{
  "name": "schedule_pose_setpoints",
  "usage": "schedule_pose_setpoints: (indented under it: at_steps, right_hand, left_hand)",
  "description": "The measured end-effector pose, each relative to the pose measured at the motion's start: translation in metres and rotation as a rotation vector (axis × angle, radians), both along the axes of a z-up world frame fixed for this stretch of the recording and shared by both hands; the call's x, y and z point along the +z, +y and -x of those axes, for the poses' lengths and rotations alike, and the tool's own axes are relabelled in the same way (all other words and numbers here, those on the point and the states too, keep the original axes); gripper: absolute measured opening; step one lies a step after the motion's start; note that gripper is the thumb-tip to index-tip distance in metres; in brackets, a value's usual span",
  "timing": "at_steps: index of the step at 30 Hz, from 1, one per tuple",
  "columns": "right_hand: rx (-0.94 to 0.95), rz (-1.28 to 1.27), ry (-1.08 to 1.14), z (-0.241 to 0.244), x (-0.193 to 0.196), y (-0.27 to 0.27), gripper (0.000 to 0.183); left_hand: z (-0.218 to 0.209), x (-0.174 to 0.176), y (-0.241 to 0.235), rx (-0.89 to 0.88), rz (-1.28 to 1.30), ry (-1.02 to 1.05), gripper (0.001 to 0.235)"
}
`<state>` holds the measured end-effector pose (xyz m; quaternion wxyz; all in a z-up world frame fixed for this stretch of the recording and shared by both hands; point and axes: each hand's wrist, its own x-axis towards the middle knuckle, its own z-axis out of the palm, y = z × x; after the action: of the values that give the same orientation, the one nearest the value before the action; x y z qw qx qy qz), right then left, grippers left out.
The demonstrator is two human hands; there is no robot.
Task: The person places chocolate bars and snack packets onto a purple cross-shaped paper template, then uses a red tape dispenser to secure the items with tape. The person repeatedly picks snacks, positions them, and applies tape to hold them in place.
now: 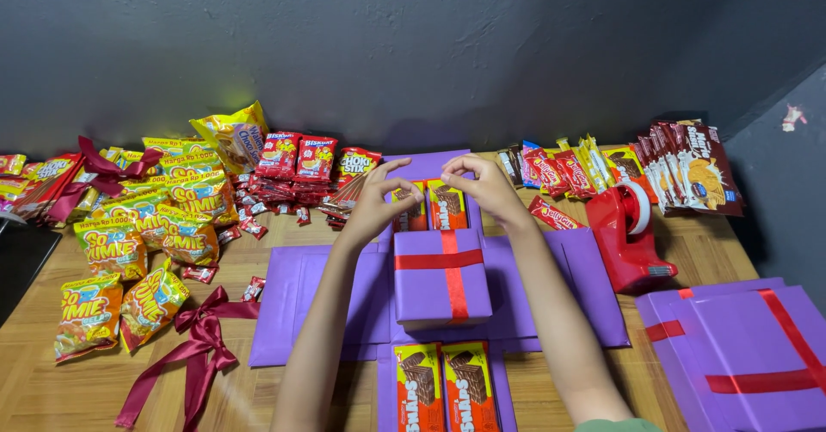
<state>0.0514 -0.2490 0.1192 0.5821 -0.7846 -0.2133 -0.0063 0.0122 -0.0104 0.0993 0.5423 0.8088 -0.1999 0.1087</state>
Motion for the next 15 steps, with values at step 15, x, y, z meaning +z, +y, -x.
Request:
schedule_pose_setpoints:
  at_steps: [15]
  right_hand:
    - [-0.093,0.101,0.116,-0.005,0.016,0.001,0.039]
  left_hand:
    - [-0.017,0.017,-0.010,0.009,-0.006,0.091,0.026]
